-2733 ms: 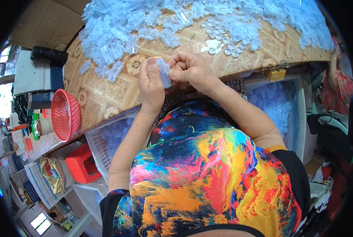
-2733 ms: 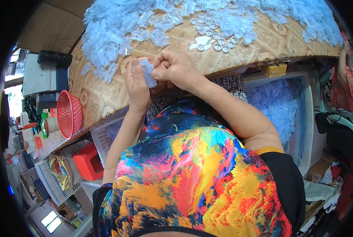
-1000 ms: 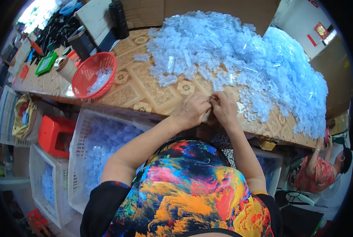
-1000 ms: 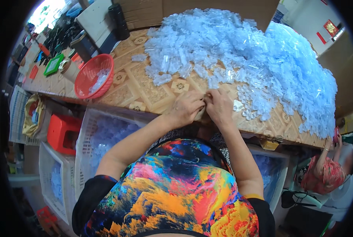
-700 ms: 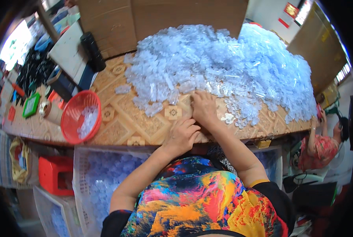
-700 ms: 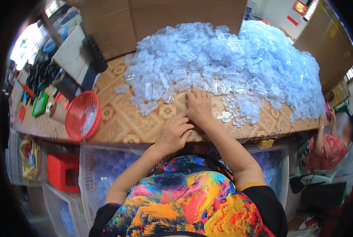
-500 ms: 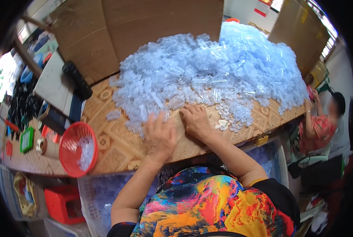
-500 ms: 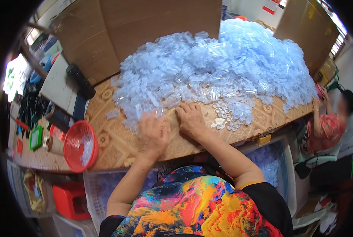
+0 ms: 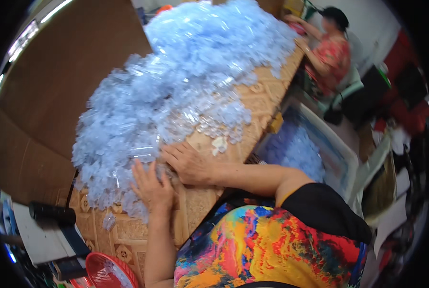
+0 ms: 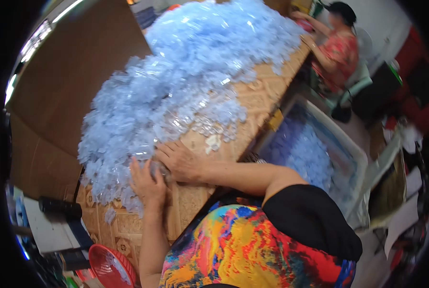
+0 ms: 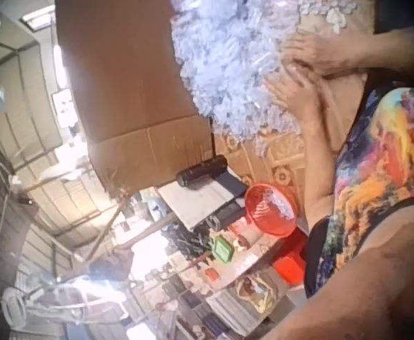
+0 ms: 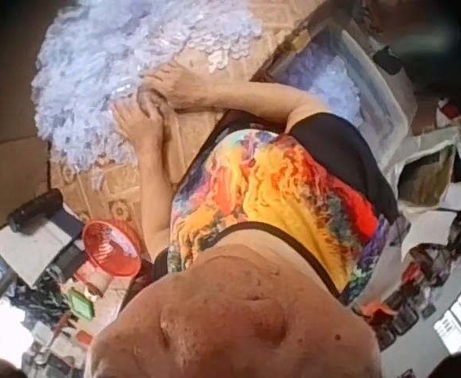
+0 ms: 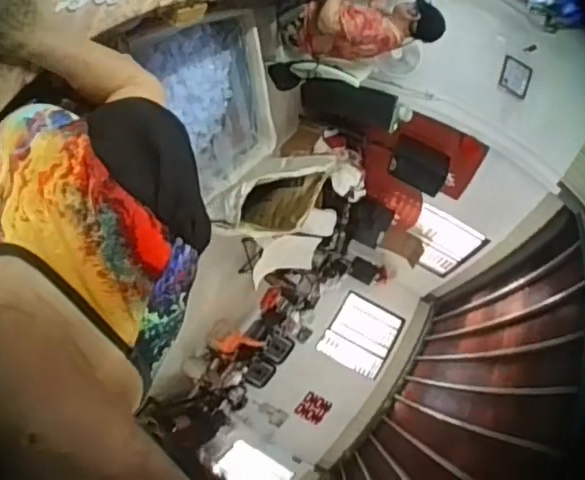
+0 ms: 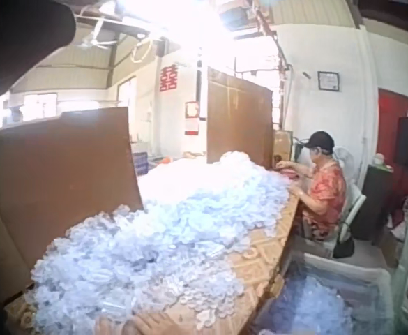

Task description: The person assembles plastic components by hand, taking plastic housings and small plastic parts from a pile on the table and fitting them together.

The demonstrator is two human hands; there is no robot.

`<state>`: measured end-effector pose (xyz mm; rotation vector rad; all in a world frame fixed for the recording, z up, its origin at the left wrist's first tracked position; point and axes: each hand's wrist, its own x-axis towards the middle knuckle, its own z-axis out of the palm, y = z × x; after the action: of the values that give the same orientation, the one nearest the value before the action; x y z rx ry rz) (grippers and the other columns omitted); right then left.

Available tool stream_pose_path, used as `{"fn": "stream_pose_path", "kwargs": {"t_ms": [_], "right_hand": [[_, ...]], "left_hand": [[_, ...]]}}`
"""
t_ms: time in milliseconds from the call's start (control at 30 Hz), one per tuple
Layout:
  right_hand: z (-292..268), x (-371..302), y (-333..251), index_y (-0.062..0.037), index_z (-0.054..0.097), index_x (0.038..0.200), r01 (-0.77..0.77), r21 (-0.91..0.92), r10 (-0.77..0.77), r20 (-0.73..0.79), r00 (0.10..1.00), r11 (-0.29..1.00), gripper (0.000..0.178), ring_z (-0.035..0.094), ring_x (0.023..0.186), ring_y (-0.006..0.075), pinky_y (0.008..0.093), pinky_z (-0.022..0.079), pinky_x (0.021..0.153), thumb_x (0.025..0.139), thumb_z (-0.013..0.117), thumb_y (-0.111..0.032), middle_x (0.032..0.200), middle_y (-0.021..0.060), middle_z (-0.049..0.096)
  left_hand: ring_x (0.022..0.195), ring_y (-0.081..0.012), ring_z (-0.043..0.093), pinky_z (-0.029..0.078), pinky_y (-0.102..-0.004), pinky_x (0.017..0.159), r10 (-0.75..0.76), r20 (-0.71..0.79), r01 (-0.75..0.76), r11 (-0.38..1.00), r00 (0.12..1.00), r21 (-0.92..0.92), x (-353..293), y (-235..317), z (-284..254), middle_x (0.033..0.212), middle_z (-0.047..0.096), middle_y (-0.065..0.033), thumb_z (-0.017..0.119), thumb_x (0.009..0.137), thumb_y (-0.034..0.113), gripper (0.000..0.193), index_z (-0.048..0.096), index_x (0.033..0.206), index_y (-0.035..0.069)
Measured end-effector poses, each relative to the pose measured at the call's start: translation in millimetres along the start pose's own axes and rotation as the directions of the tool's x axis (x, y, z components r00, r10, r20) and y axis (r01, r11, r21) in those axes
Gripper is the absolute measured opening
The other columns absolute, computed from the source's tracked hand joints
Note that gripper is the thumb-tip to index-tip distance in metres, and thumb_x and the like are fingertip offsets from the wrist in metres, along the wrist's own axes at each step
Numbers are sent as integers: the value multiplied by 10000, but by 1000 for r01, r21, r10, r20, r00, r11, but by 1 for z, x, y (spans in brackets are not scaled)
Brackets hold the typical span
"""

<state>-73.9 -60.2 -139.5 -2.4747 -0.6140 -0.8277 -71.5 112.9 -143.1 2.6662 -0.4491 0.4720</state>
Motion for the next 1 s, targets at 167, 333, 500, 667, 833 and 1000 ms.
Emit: {"fn": "stream_pose_path", "kwargs": {"t_ms": [167, 333, 500, 667, 833, 1000], "right_hand": [[12, 3, 12, 2, 621, 1054, 0, -158, 18, 112, 994, 987, 385, 560, 1075, 303, 435, 397, 943, 747, 642, -230, 1130, 168, 607], [23, 2, 18, 6, 628, 964, 58, -198, -36, 112, 993, 979, 346, 587, 955, 305, 448, 414, 909, 697, 656, -212, 1051, 174, 609], [8, 4, 11, 1, 606, 1018, 124, -68, -138, -256, 957, 990, 346, 580, 1056, 311, 463, 409, 929, 728, 683, -171, 1096, 186, 612], [21, -6, 10, -64, 623, 976, 168, 36, -167, -22, 986, 985, 310, 586, 1023, 257, 409, 416, 880, 709, 705, -198, 1031, 91, 620], [14, -13, 11, -87, 619, 888, 277, 118, -253, -184, 950, 954, 252, 603, 970, 245, 382, 425, 852, 691, 713, -215, 1007, 70, 631], [7, -17, 19, -55, 625, 885, 282, 306, -302, 19, 953, 909, 275, 657, 813, 330, 450, 504, 691, 667, 728, -187, 825, 144, 651]], "left_hand": [[1462, -356, 340, 248, -629, 1129, 61, -12, -60, 996, 998, 67, 9, -7, 8, 1578, 387, -145, 643, 931, 283, 377, 628, 1291, 172], [1376, -396, 442, 345, -499, 1119, 192, -79, -189, 981, 978, 37, 18, -19, 13, 1497, 470, -221, 625, 938, 225, 338, 651, 1248, 92], [1338, -421, 474, 393, -501, 1087, 253, -77, -248, 966, 964, 77, 21, -26, 15, 1468, 480, -264, 602, 951, 198, 345, 634, 1257, 39], [1297, -433, 513, 421, -487, 1067, 275, -80, -266, 958, 958, 111, 16, -35, 19, 1439, 505, -275, 589, 968, 210, 355, 631, 1268, 24], [1299, -418, 518, 432, -462, 1057, 346, -68, -330, 927, 936, 177, 14, -36, 20, 1439, 511, -271, 563, 987, 281, 362, 653, 1264, 66], [1244, -429, 563, 431, -462, 1059, 330, -96, -303, 927, 939, 221, 15, -27, 21, 1348, 589, -273, 541, 967, 321, 376, 683, 1200, 61]]}}
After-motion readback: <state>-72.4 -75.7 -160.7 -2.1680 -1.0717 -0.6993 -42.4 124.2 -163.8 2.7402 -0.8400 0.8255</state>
